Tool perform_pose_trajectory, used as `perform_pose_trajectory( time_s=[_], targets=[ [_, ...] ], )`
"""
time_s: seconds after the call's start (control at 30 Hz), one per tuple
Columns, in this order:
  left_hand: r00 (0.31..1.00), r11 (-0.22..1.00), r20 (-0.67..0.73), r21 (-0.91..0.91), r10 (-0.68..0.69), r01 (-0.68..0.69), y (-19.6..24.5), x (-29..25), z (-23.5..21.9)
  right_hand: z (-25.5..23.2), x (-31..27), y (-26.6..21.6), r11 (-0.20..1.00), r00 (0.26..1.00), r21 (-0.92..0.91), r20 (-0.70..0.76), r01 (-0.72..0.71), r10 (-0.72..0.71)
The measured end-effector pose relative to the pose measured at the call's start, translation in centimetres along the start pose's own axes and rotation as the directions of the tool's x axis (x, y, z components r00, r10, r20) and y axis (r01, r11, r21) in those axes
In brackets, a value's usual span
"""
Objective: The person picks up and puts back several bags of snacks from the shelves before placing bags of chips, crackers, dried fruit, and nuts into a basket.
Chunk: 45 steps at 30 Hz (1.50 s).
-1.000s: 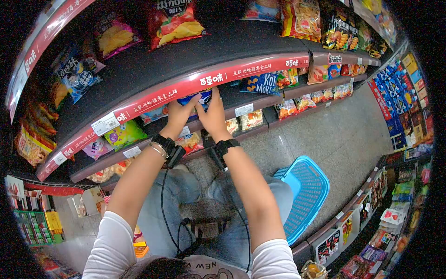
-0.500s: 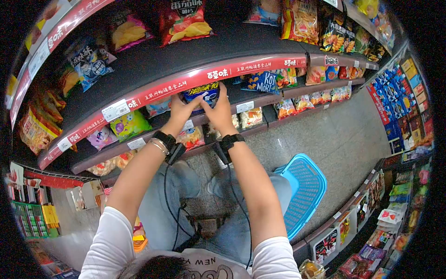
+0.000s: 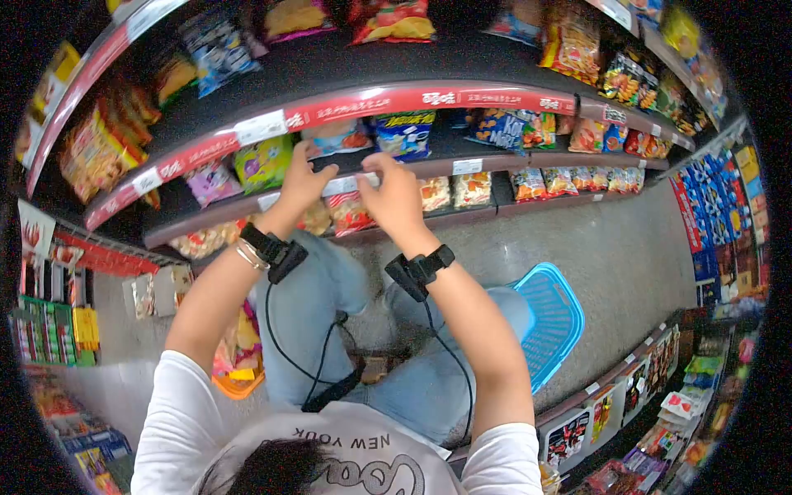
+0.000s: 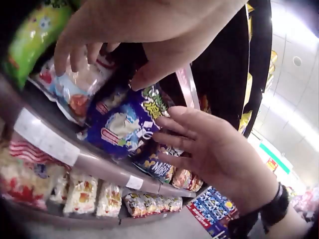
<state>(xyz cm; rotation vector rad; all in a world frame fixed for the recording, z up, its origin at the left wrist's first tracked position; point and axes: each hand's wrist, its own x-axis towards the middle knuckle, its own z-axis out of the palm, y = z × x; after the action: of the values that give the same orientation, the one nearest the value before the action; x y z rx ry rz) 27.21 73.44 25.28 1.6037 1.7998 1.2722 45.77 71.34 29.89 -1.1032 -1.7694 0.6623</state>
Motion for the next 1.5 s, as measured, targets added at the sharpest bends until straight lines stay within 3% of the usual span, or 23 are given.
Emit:
perform_pose_trajectory(
  time_s=[0.03,0.1,0.2,0.27,0.4,0.5,0.6,0.63,0.7,0.73,0.77,0.87,0.97,1.03,1.07,1.17,1.27,1.37,1.43,1.47,1.5],
  targets=[
    [0.999,0.999,0.015,0.038,-0.032,0.031,1.9,-1.2,-2.9,0.8,-0.5,-1.9,0.999,0.998,0.032,0.058,0.023,-0.025],
    [0.998,0.988,-0.049,0.153,0.037,-0.029,-0.4,-2.6,-6.5,2.6,-1.6,-5.4,0.993,0.982,0.101,0.167,0.069,-0.085],
    [0.998,0.991,-0.031,0.126,-0.047,0.051,-3.1,-6.0,-13.0,5.7,-3.4,-10.5,0.967,0.943,0.248,0.305,0.055,-0.132],
    [0.984,0.98,-0.051,0.098,-0.17,0.174,-5.4,-8.9,-17.2,8.0,-4.5,-13.3,0.948,0.902,0.316,0.394,0.048,-0.177],
    [0.909,0.914,-0.102,-0.092,-0.404,0.396,-10.3,-15.1,-24.0,14.2,-6.8,-16.9,0.874,0.829,0.485,0.496,-0.018,-0.258],
    [0.857,0.839,-0.081,-0.27,-0.508,0.472,-16.5,-20.2,-28.0,19.3,-8.9,-17.7,0.889,0.796,0.433,0.587,-0.152,-0.15],
    [0.63,0.676,-0.249,-0.336,-0.736,0.656,-13.6,-23.7,-29.7,26.4,-12.4,-14.7,0.925,0.769,0.265,0.637,-0.272,0.044],
    [0.632,0.658,-0.215,-0.392,-0.745,0.642,-16.1,-25.2,-30.3,28.0,-13.2,-14.2,0.939,0.759,0.18,0.641,-0.293,0.114],
    [0.64,0.614,-0.145,-0.5,-0.755,0.611,-23.1,-28.1,-31.4,29.4,-14.0,-13.5,0.911,0.62,0.116,0.765,-0.396,0.172],
    [0.642,0.582,-0.131,-0.587,-0.755,0.564,-20.4,-27.9,-31.3,31.2,-15.0,-11.8,0.896,0.544,0.091,0.819,-0.435,0.181],
    [0.62,0.576,-0.133,-0.555,-0.773,0.6,-21.2,-28.3,-31.6,32.7,-15.9,-10.5,0.88,0.465,0.063,0.865,-0.471,0.187],
    [0.554,0.537,-0.126,-0.49,-0.823,0.687,-23.1,-28.6,-31.8,34.7,-19.5,-9.3,0.812,0.538,0.01,0.754,-0.583,0.377],
    [0.5,0.507,-0.149,-0.464,-0.853,0.727,-23.1,-27.7,-31.8,38.6,-23.5,-5.4,0.844,0.55,0.105,0.799,-0.526,0.243],
    [0.479,0.521,-0.208,-0.409,-0.853,0.749,-25.7,-27.6,-31.6,37.3,-23.1,-7.0,0.809,0.51,0.07,0.807,-0.584,0.299],
    [0.501,0.504,-0.134,-0.441,-0.855,0.743,-25.5,-27.4,-31.7,36.1,-22.5,-8.2,0.789,0.492,0.052,0.805,-0.613,0.33],
    [0.54,0.453,0.052,-0.478,-0.84,0.752,-23.4,-27.0,-32.5,33.0,-20.5,-12.3,0.442,0.279,0.085,0.876,-0.893,0.394],
    [0.518,0.434,0.095,-0.43,-0.85,0.792,-22.8,-27.2,-33.2,33.8,-21.0,-12.3,0.351,0.333,0.192,0.854,-0.916,0.4],
    [0.511,0.431,0.089,-0.428,-0.855,0.795,-22.4,-27.6,-33.7,34.5,-21.2,-12.8,0.373,0.391,0.237,0.82,-0.897,0.419],
    [0.522,0.411,0.095,-0.506,-0.847,0.758,-21.5,-27.6,-33.5,32.1,-19.5,-15.3,0.403,0.397,0.229,0.823,-0.886,0.406],
    [0.494,0.405,0.076,-0.472,-0.866,0.783,-20.3,-27.2,-33.6,30.4,-18.2,-17.3,0.418,0.401,0.226,0.824,-0.88,0.399],
    [0.466,0.398,0.055,-0.437,-0.883,0.806,-18.4,-26.6,-33.7,31.0,-18.3,-17.1,0.511,0.494,0.265,0.779,-0.818,0.386]
  ],
)
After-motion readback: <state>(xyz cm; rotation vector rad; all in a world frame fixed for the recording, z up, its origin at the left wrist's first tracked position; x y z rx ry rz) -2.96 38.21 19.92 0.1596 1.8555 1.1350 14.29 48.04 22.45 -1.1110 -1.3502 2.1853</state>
